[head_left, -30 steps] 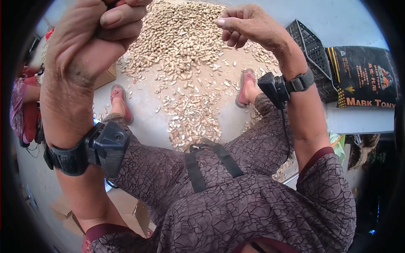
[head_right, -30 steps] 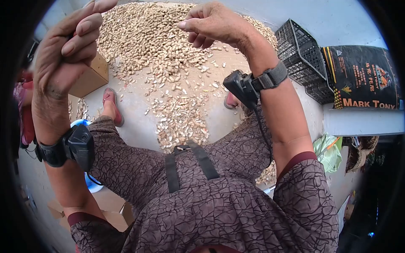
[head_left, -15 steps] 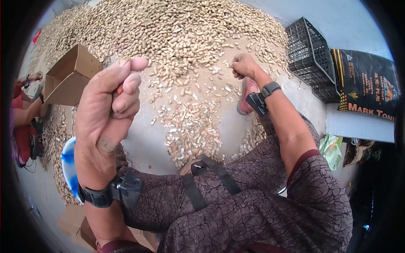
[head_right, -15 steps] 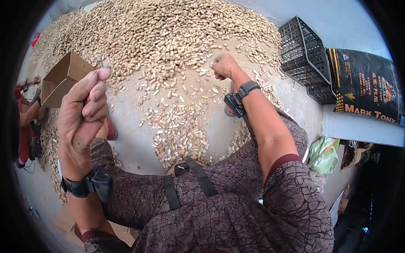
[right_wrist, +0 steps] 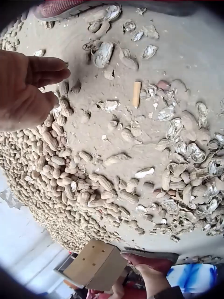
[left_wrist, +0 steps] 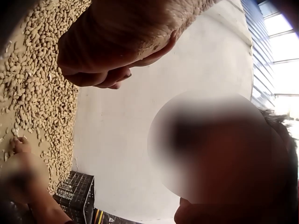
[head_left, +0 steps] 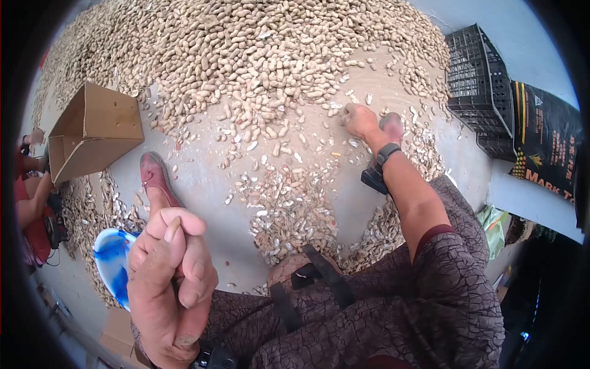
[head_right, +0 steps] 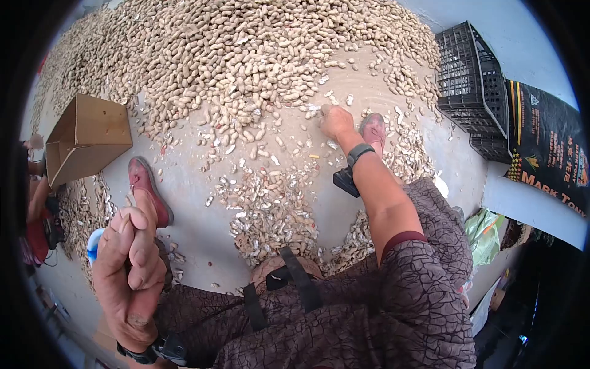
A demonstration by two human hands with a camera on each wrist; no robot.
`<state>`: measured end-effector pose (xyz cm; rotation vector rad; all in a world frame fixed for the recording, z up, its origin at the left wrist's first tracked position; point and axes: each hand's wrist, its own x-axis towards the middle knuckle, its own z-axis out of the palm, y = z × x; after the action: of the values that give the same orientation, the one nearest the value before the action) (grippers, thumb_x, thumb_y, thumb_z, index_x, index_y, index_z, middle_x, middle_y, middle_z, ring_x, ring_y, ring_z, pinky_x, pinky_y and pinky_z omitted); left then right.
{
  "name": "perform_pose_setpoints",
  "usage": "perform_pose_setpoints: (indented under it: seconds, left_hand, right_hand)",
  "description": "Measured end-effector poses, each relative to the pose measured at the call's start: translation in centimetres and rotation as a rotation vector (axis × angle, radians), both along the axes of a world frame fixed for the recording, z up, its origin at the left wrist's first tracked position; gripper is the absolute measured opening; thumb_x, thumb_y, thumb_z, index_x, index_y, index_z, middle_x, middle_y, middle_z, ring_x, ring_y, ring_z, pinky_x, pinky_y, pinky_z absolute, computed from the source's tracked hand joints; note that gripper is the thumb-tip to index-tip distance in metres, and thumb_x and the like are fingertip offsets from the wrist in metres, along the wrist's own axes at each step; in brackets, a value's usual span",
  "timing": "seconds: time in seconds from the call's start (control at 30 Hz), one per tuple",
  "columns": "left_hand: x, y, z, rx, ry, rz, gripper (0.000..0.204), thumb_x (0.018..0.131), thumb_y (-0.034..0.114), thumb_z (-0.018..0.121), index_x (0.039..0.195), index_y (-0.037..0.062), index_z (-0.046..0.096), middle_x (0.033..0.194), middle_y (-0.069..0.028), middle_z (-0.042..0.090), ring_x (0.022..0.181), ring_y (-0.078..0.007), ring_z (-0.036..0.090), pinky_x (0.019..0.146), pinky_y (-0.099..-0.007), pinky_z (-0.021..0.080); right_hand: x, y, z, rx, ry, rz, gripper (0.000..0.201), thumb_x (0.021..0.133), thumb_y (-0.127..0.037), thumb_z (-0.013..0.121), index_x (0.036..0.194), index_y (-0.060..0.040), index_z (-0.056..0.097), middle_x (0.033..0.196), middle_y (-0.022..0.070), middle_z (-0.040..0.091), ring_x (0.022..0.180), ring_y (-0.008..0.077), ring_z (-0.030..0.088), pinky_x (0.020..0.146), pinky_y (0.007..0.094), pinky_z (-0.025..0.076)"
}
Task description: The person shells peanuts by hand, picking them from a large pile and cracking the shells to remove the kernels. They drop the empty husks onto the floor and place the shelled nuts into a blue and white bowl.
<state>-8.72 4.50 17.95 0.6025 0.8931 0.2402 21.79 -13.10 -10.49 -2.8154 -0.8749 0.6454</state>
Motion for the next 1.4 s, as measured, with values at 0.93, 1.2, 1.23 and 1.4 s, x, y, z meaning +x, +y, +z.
perform_pose_setpoints:
  seconds: [0.93, 1.2, 1.23, 1.4]
  left_hand:
    - [2.6, -1.2, -0.5, 0.047, 0.098, -0.022, 0.015, 0.087, 0.011, 0.045, 0.092, -0.0024, 0.045, 0.057, -0.0016, 0.044, 0.033, -0.0025, 0.028, 0.030, -0.0147, 0.024]
    - [1.9, -1.1, -0.5, -0.014, 0.054, -0.065, 0.033, 0.086, 0.011, 0.046, 0.110, -0.0044, 0.029, 0.058, -0.0043, 0.047, 0.034, -0.0046, 0.030, 0.032, -0.0158, 0.026]
    - [2.0, -1.3, -0.5, 0.057, 0.059, -0.072, 0.015, 0.086, 0.011, 0.046, 0.090, -0.0035, 0.045, 0.056, -0.0020, 0.043, 0.033, -0.0032, 0.028, 0.029, -0.0152, 0.024]
    - [1.7, -1.5, -0.1, 0.045, 0.062, -0.049, 0.015, 0.085, 0.010, 0.047, 0.089, -0.0042, 0.044, 0.056, -0.0036, 0.043, 0.031, -0.0035, 0.027, 0.029, -0.0154, 0.024]
  right_hand:
    - [-2.2, -1.2, -7.5, 0.261, -0.158, -0.018, 0.008, 0.077, -0.012, 0.052, 0.077, -0.0032, 0.052, 0.062, 0.0075, 0.056, 0.046, 0.0128, 0.053, 0.036, 0.0222, 0.041]
    - [-1.3, -1.7, -4.2, 0.903, 1.126, -0.965, 0.012, 0.079, -0.011, 0.049, 0.073, -0.0023, 0.055, 0.062, 0.0069, 0.057, 0.046, 0.0129, 0.052, 0.041, 0.0220, 0.041]
    - [-1.2, -1.6, -4.1, 0.901, 1.125, -0.968, 0.012, 0.079, -0.011, 0.049, 0.073, -0.0023, 0.055, 0.062, 0.0069, 0.057, 0.046, 0.0129, 0.052, 0.041, 0.0220, 0.041]
    - [-1.5, -0.4, -4.5, 0.609, 0.619, -0.723, 0.021, 0.077, -0.021, 0.059, 0.071, -0.0010, 0.053, 0.066, 0.0101, 0.058, 0.052, 0.0162, 0.053, 0.044, 0.0262, 0.042]
